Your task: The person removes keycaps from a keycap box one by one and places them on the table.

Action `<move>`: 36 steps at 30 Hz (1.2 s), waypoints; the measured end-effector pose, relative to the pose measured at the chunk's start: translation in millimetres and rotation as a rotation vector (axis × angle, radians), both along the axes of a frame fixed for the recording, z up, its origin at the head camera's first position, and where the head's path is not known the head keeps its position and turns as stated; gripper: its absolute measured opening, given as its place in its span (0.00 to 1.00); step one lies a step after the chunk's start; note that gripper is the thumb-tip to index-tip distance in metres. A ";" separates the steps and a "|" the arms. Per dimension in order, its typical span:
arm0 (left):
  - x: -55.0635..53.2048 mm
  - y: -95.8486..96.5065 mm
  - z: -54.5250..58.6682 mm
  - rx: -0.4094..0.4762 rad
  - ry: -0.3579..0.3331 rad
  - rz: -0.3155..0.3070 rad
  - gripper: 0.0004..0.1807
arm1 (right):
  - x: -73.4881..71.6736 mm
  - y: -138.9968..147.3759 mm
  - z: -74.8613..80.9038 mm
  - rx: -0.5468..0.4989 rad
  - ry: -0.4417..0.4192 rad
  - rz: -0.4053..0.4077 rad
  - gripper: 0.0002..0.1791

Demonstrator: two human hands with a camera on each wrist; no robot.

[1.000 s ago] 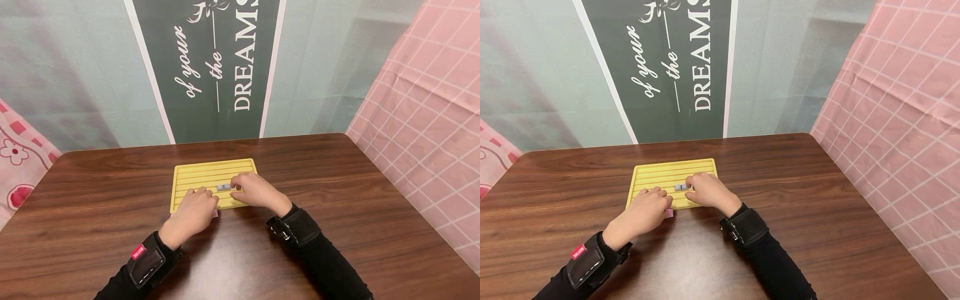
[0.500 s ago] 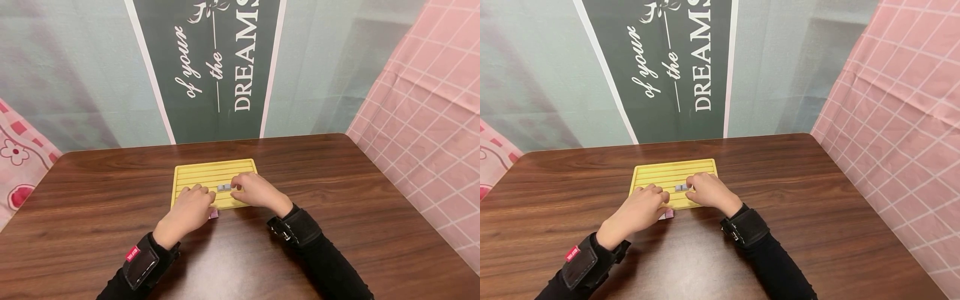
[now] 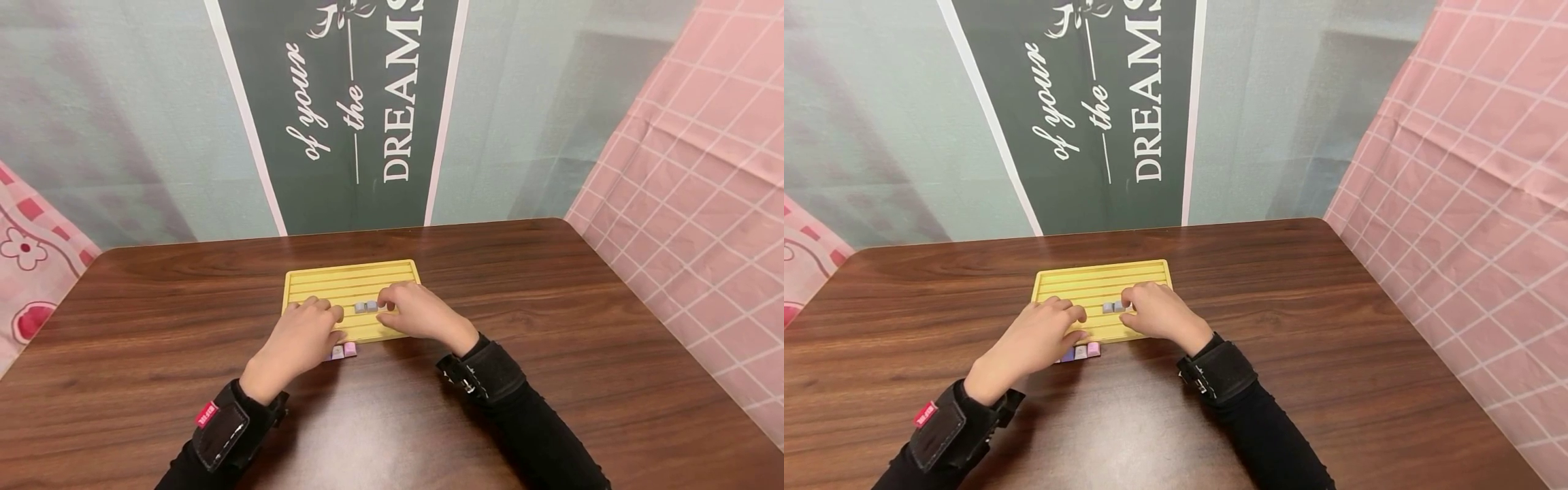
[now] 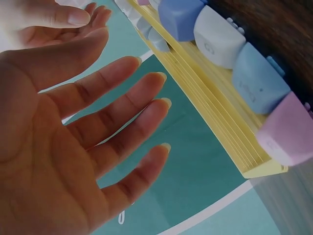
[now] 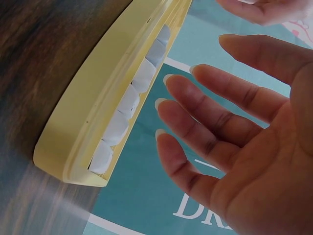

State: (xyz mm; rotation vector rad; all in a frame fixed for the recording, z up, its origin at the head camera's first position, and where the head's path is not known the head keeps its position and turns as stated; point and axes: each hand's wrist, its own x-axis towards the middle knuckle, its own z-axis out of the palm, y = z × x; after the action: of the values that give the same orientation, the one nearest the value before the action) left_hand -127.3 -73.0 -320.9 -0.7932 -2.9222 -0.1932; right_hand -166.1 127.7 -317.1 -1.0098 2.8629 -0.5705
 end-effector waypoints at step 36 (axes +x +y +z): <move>-4.0 -16.7 5.8 0.031 -0.005 0.053 0.10 | -0.7 0.9 2.2 -0.017 0.008 -0.006 0.06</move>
State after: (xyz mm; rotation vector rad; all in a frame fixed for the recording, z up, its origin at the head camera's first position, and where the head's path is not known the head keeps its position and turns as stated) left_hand -131.3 -89.7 -315.0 -0.7116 -2.9331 -0.2363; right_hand -166.7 128.5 -314.9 -1.0087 2.8733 -0.5938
